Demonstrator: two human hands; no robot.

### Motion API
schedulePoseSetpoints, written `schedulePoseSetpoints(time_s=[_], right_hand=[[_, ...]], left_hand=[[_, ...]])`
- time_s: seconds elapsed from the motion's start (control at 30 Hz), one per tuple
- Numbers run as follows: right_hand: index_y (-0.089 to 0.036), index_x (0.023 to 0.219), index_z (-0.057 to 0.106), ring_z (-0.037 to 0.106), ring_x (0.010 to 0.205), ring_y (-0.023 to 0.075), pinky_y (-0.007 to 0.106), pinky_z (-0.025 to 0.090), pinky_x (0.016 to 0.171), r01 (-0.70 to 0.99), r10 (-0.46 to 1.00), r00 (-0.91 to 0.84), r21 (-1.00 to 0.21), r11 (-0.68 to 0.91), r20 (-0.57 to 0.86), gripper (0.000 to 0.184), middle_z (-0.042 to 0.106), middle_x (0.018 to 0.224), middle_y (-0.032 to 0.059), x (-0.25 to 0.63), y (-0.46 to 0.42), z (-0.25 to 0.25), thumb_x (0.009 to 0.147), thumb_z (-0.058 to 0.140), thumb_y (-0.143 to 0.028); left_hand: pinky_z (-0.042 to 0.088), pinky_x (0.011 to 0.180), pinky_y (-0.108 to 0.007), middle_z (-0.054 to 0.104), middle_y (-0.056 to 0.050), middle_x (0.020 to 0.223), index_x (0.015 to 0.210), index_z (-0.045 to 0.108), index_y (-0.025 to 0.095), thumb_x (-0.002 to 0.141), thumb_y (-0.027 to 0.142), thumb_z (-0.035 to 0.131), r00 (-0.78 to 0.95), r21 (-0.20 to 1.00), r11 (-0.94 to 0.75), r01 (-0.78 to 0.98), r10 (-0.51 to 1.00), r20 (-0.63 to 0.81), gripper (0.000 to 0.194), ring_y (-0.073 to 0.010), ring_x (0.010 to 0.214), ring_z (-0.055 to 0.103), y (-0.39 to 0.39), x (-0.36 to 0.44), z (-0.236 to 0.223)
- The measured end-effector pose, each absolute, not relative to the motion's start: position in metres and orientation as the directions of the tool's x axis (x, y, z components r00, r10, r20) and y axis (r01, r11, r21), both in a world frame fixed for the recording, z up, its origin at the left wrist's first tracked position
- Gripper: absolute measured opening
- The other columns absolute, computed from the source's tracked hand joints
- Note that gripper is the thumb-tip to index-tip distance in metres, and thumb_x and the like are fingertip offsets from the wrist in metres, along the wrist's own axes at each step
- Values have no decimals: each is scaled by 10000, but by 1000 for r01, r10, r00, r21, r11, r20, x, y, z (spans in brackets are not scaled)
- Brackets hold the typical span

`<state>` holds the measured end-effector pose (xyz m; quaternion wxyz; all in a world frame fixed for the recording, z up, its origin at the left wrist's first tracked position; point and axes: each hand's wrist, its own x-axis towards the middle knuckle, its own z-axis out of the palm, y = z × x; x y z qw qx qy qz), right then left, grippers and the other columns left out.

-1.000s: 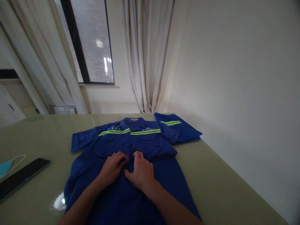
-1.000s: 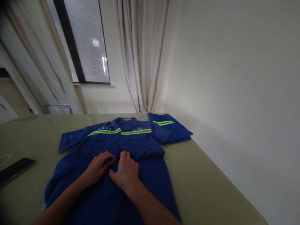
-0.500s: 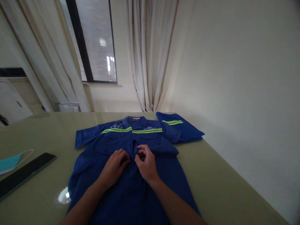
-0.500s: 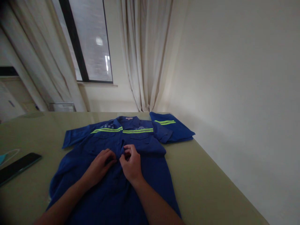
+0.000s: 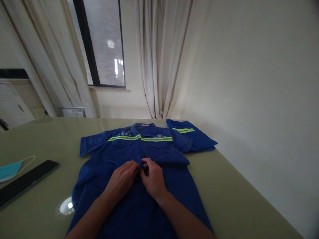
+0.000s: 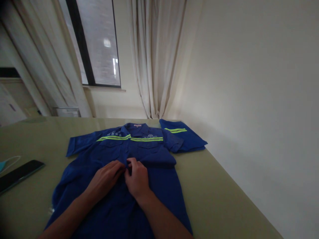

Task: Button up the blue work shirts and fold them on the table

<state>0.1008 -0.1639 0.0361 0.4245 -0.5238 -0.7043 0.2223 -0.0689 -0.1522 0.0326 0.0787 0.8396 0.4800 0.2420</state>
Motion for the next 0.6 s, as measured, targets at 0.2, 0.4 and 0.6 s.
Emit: schedulePoseSetpoints(time_s=[0.2, 0.4, 0.6], right_hand=[[-231, 1245, 618, 731, 749, 177, 269, 562, 662, 214, 956, -123, -934, 287, 265, 321, 751, 948, 29, 100, -165, 38, 937, 548, -288], [-202, 1110, 656, 693, 682, 149, 241, 527, 614, 187, 968, -71, -950, 251, 241, 285, 751, 913, 22, 101, -153, 29, 828, 618, -199], [-241, 988, 705, 659, 769, 154, 254, 483, 731, 461, 927, -42, -816, 349, 373, 194, 737, 881, 0, 104, -158, 37, 837, 632, -144]], left_hand=[[533, 873, -318, 682, -54, 1105, 1330, 585, 297, 918, 62, 409, 441, 330, -538, 776, 836, 326, 506, -217, 1040, 648, -156, -70, 37], [537, 872, -296, 704, -55, 1081, 1132, 718, 263, 964, 149, 401, 350, 596, -507, 622, 861, 368, 376, -183, 952, 687, -153, -66, 39], [580, 877, -341, 795, -42, 1014, 1041, 753, 217, 887, 418, 633, 158, 896, -243, 371, 968, 197, 281, -232, 950, 739, -145, -64, 36]])
